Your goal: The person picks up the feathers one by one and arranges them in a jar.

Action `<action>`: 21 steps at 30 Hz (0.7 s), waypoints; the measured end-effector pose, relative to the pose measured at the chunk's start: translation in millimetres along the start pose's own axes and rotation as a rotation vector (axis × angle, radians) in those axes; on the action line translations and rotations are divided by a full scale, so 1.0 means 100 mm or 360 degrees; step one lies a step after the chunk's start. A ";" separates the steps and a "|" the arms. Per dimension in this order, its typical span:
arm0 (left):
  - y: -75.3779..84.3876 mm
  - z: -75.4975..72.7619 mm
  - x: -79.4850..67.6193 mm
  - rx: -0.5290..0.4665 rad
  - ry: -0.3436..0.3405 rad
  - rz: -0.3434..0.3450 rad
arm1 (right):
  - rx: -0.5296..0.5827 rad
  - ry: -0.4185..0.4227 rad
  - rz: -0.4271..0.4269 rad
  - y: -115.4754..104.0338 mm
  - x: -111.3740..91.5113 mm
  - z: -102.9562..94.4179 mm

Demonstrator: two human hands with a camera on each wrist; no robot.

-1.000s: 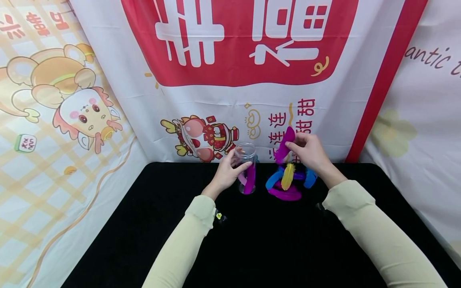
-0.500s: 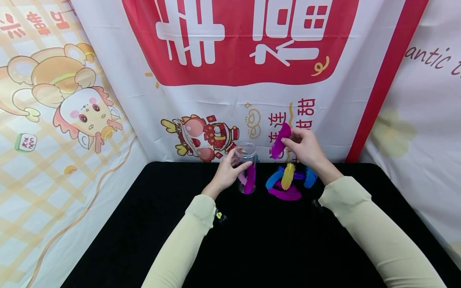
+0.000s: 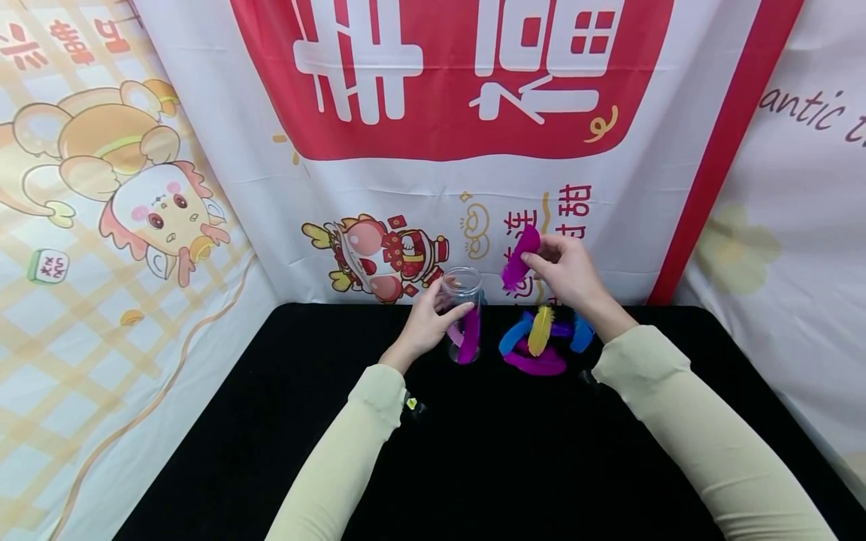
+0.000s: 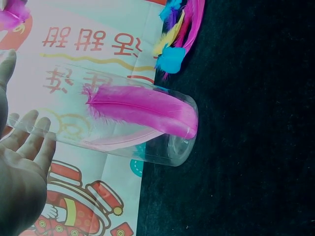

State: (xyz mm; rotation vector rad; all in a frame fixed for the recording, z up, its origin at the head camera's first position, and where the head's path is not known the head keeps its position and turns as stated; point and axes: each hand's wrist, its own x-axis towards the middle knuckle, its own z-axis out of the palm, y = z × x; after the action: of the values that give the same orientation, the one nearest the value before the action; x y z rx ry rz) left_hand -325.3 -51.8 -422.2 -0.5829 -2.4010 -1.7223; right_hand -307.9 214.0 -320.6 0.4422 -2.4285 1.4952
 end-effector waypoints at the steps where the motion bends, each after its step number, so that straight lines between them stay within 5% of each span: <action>1: 0.00 0.00 0.00 -0.0001 -0.0003 -0.0003 | -0.0004 0.0003 -0.0011 -0.02 0.00 0.01; 21: -0.02 -0.01 -0.02 0.0016 -0.0006 0.0002 | 0.0050 0.0080 -0.0122 -0.22 0.06 0.26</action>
State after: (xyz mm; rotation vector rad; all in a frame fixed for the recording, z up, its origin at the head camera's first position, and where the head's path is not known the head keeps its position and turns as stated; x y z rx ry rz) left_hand -324.0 -54.0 -423.8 -0.5867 -2.4097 -1.7094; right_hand -306.5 180.7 -311.1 0.4924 -2.3260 1.4961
